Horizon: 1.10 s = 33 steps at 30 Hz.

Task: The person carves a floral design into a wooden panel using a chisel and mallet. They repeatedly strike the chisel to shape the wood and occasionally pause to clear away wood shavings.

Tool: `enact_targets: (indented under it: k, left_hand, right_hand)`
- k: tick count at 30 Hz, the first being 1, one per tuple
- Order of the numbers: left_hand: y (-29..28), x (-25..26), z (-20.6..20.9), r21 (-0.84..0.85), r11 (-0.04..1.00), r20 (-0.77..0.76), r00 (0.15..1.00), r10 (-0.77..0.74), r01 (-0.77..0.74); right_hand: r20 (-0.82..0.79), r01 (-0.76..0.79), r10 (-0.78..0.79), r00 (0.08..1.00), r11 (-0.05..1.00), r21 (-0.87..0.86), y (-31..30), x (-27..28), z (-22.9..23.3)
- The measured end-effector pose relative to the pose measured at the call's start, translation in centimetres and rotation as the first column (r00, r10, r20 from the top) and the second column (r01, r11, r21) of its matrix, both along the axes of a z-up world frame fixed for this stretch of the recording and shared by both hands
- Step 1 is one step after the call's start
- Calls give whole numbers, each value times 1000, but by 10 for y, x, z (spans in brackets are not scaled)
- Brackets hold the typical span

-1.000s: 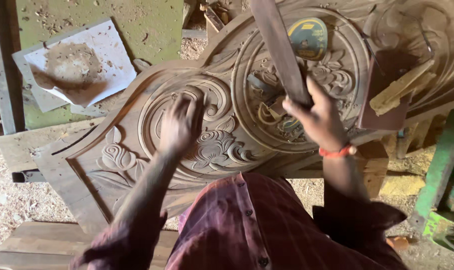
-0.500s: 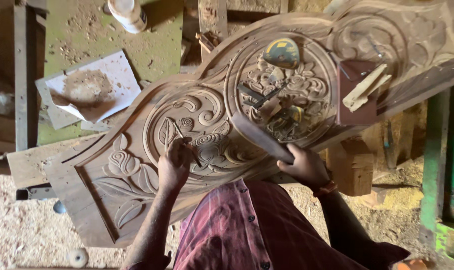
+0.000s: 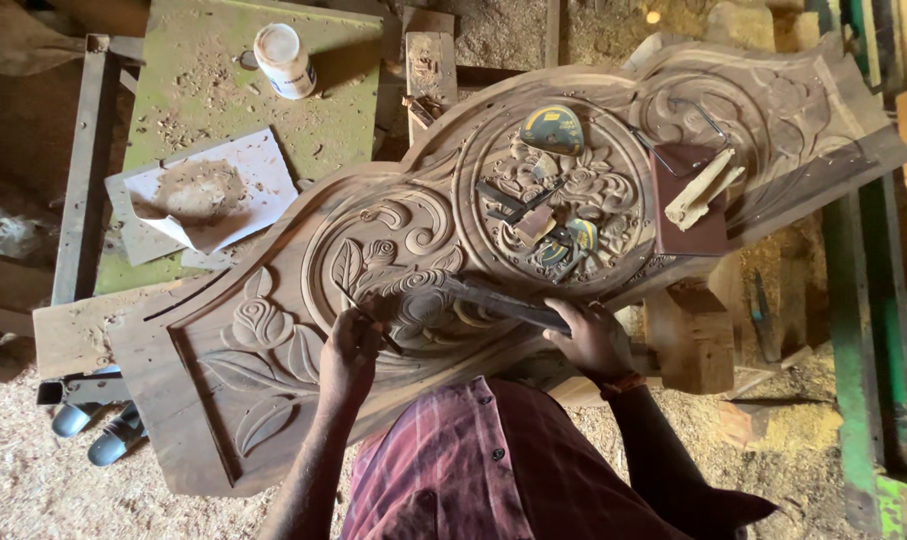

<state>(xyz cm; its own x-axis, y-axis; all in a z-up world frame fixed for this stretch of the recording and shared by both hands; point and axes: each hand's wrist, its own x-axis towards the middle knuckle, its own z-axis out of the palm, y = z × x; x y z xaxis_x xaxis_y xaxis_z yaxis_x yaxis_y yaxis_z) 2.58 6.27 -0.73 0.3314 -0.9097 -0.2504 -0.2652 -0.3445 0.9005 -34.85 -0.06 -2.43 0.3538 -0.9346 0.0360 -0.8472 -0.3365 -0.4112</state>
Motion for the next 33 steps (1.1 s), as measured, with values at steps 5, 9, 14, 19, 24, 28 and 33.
enact_targets:
  k: [5,9,14,19,24,28,33]
  left_hand:
    - [11,8,1,-46,998,43,998,-49,51]
    - [18,14,-3,-65,997,-28,999,-45,43]
    - [29,13,-7,-39,999,-32,999,-18,17]
    - [32,-3,-1,-13,998,-53,997,53,-54]
    - [28,-39,0,1,994,-104,988,112,-112]
    - [23,-78,-5,-8,999,-62,997,40,-40]
    - [23,-117,1,-9,1000,-92,995,28,-29]
  right_hand:
    - [-59,-58,53,997,994,-94,1,5,-2]
    - [-48,11,-19,999,985,-173,8,15,-8]
    - [-191,-20,-21,981,978,-209,4,24,-24]
    - [-122,-63,47,991,990,-130,-6,21,-28]
    - [-30,-163,162,986,985,-51,-19,9,-24]
    - [-35,-215,216,976,976,29,-27,0,-25]
    - [4,-297,299,954,947,119,-38,-7,-23]
